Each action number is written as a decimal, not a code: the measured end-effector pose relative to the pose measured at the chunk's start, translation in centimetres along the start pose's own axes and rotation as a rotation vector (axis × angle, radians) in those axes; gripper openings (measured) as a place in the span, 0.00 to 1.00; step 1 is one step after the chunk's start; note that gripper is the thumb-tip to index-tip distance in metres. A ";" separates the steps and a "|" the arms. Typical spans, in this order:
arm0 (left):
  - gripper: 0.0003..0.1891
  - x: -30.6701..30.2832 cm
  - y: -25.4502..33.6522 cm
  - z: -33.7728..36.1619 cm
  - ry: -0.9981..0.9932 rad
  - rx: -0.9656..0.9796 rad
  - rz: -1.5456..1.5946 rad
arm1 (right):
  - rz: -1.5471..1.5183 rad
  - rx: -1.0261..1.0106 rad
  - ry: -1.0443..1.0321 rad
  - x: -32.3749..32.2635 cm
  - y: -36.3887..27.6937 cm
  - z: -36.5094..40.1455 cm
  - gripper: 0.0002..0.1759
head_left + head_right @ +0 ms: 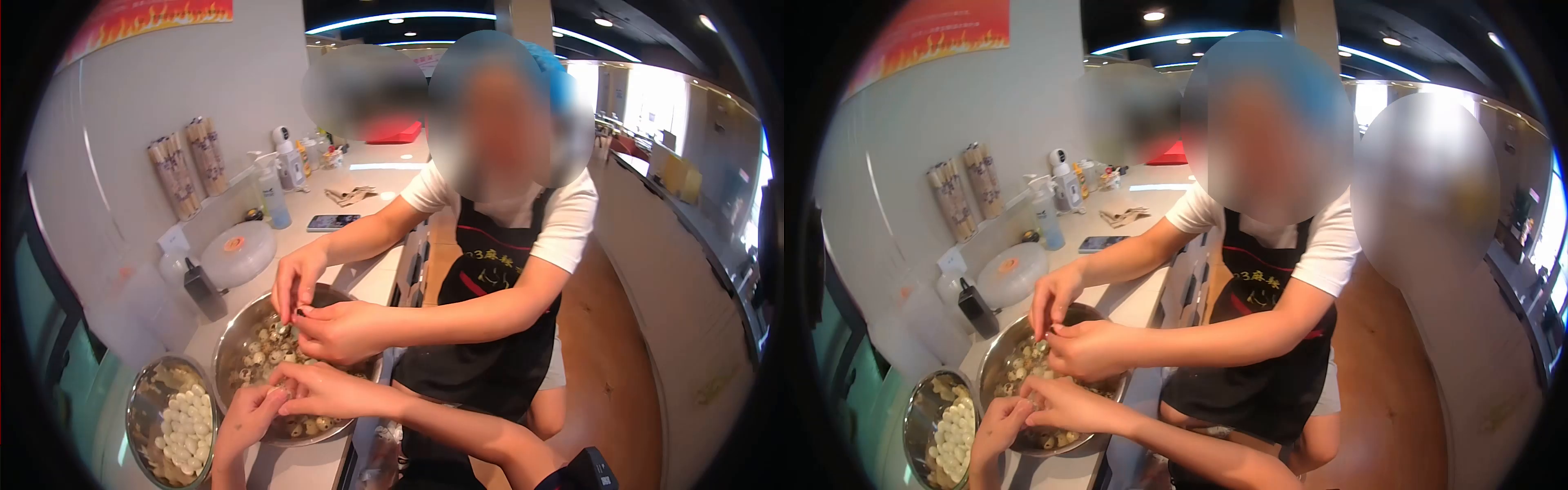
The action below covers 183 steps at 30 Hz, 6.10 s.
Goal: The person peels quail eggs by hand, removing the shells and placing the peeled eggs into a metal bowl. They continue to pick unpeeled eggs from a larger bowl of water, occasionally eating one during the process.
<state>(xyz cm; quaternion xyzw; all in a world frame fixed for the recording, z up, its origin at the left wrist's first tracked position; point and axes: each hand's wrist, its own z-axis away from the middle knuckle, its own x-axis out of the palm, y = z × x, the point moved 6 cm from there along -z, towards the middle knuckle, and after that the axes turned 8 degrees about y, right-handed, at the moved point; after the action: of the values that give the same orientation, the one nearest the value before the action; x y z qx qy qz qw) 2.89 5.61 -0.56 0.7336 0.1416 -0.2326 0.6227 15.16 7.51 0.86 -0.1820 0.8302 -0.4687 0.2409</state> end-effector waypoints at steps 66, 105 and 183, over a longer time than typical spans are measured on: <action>0.14 -1.2 -1.3 -0.2 -0.075 -0.151 0.477 | -0.060 -0.148 0.236 -1.3 -0.9 0.3 0.09; 0.11 0.3 -0.1 0.1 -0.021 -0.172 0.323 | 0.463 -0.089 0.066 0.8 -0.7 0.9 0.07; 0.08 0.2 -0.9 -0.7 0.139 -0.026 0.164 | 0.551 -0.358 0.253 0.3 -2.8 1.5 0.10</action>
<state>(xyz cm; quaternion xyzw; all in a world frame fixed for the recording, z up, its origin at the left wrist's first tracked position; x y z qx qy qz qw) 2.74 6.42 -1.41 0.7488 0.1267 -0.1275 0.6380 16.02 4.97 2.54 0.0688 0.9403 -0.2520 0.2180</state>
